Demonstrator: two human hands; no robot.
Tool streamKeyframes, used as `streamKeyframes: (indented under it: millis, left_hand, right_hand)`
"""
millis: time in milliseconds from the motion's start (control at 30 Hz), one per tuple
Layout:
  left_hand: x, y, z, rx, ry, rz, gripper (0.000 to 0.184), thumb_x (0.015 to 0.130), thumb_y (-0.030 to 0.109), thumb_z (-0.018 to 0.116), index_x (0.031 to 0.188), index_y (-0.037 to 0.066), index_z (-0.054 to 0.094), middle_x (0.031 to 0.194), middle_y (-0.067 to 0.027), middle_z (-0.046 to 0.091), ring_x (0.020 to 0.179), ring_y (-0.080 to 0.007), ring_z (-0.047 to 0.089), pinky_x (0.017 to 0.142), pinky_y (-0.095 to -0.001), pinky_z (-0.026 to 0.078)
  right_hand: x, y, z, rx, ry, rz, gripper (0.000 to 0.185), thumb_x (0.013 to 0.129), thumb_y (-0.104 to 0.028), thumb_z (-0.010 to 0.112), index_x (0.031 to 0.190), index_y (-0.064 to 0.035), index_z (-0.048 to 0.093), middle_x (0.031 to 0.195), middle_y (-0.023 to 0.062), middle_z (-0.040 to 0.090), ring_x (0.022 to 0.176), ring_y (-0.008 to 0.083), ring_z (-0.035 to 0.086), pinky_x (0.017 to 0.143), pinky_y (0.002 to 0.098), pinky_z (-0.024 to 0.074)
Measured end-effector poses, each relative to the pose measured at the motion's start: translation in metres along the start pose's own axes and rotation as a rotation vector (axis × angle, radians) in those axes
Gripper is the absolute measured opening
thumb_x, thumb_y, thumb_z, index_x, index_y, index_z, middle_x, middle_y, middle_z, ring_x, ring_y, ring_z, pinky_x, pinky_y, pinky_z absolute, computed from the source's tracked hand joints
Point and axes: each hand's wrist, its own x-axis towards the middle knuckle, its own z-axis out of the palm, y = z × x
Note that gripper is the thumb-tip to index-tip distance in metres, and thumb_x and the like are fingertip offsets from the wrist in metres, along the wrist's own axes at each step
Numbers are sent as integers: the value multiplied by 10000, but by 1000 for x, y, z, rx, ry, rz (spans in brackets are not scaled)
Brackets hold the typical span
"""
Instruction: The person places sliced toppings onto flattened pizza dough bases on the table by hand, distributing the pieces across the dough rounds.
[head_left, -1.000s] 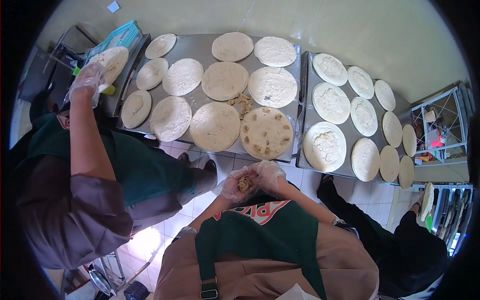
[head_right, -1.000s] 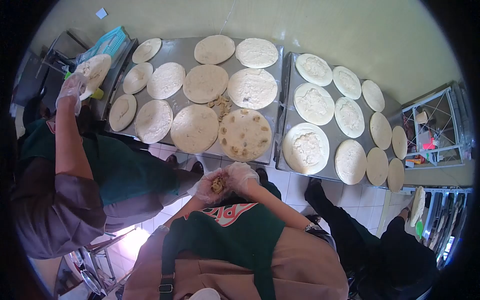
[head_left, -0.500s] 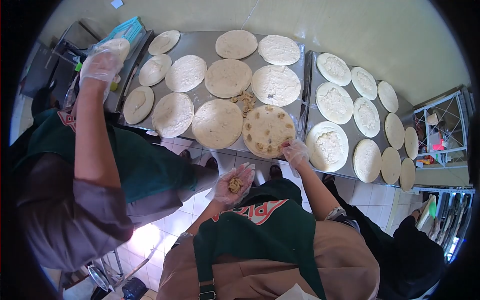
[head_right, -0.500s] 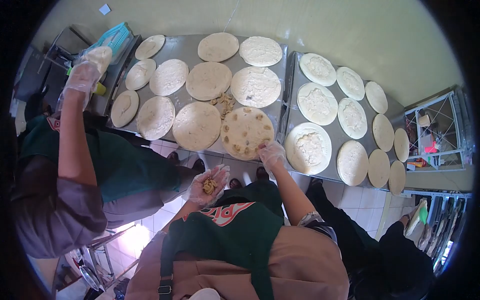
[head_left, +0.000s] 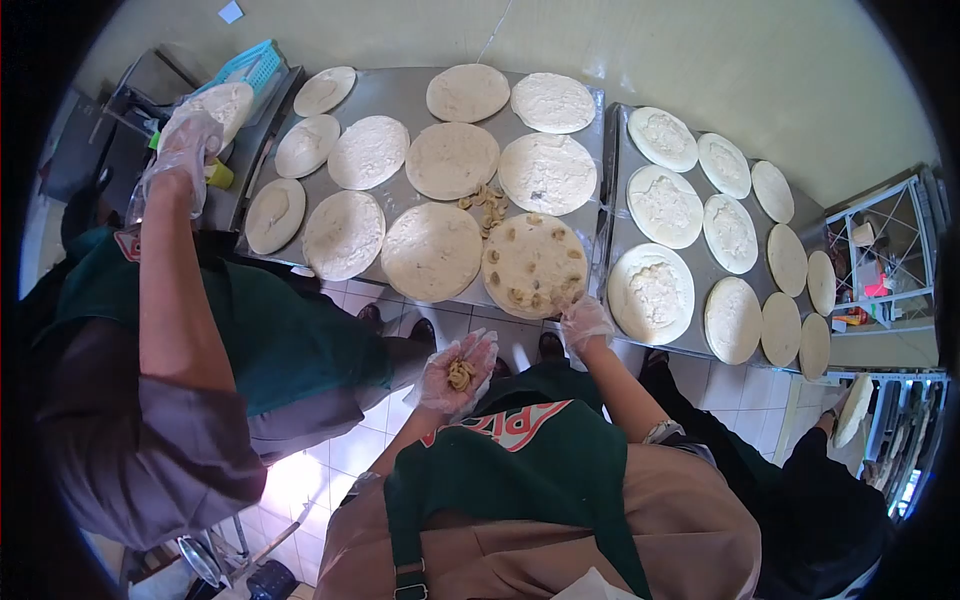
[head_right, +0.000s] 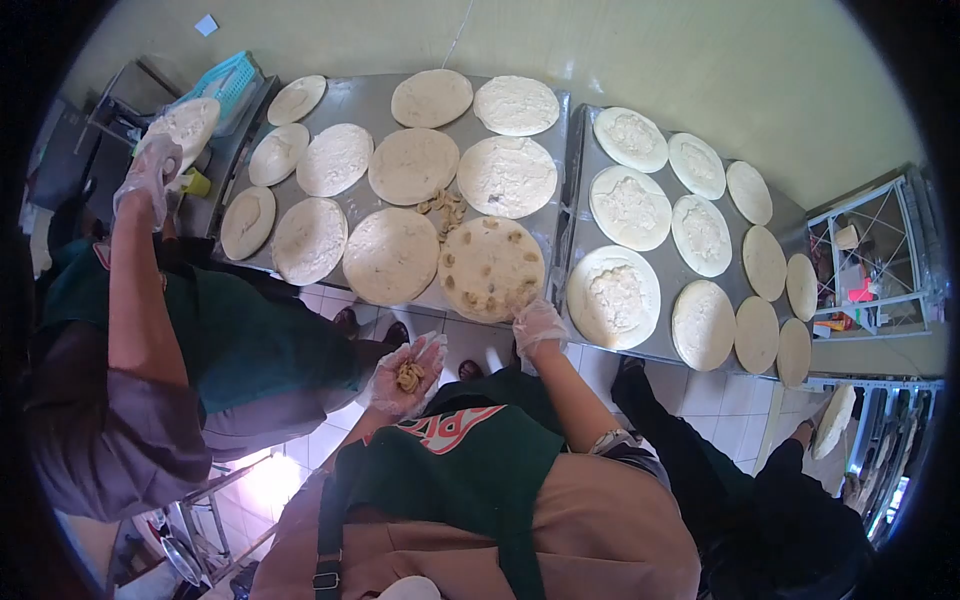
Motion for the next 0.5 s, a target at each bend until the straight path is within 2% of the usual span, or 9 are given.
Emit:
streamKeyframes:
  millis: [100,200,267,367,400,467,500]
  left_hand:
    - [1,1,-1,15,-3,-7,325,807,156,421,1107,31,428,1189,-164,393,1096,-271,394,883,-400,371]
    - [1,0,0,5,-13,-10,322,805,157,432,1103,34,433,1185,-164,398,1093,-271,398,884,-399,370]
    - [-1,0,2,-1,-17,-13,321,806,158,432,1102,33,434,1183,-162,401,1091,-271,399,882,-398,371]
    - [-1,1,3,-8,-15,-17,316,808,157,431,1099,34,436,1179,-157,407,1088,-269,404,879,-397,374]
    - [-2,1,3,-11,-6,-19,312,809,156,430,1097,35,439,1177,-154,410,1086,-267,406,877,-396,377]
    - [-3,2,2,-6,-15,-18,310,807,155,432,1094,37,441,1174,-151,414,1083,-264,410,875,-394,379]
    - [-4,2,2,1,-23,-18,309,806,154,434,1092,38,443,1171,-148,419,1079,-261,414,872,-393,382]
  right_hand:
    - [-2,0,-1,37,34,-49,232,780,-248,445,871,-60,546,783,127,544,743,284,523,623,355,416]
    - [-4,-7,-15,113,25,21,226,773,-209,433,931,-94,545,818,130,539,752,285,524,632,358,418]
    - [-4,-9,-23,-146,-145,-9,251,755,-164,424,970,-127,547,843,137,520,756,285,521,640,362,422]
    - [-2,-3,-20,-152,-107,-71,297,742,-139,407,1010,-165,533,837,144,500,751,284,521,643,369,424]
    - [1,-1,-21,-151,-107,-73,297,742,-139,407,1010,-165,533,837,144,500,751,284,521,643,369,424]
    - [11,7,-22,-218,-113,62,265,699,-170,431,918,-54,524,845,167,535,763,306,540,668,377,434]
    - [12,13,-17,-218,-112,61,265,699,-170,431,918,-54,524,845,167,535,763,306,540,668,377,434]
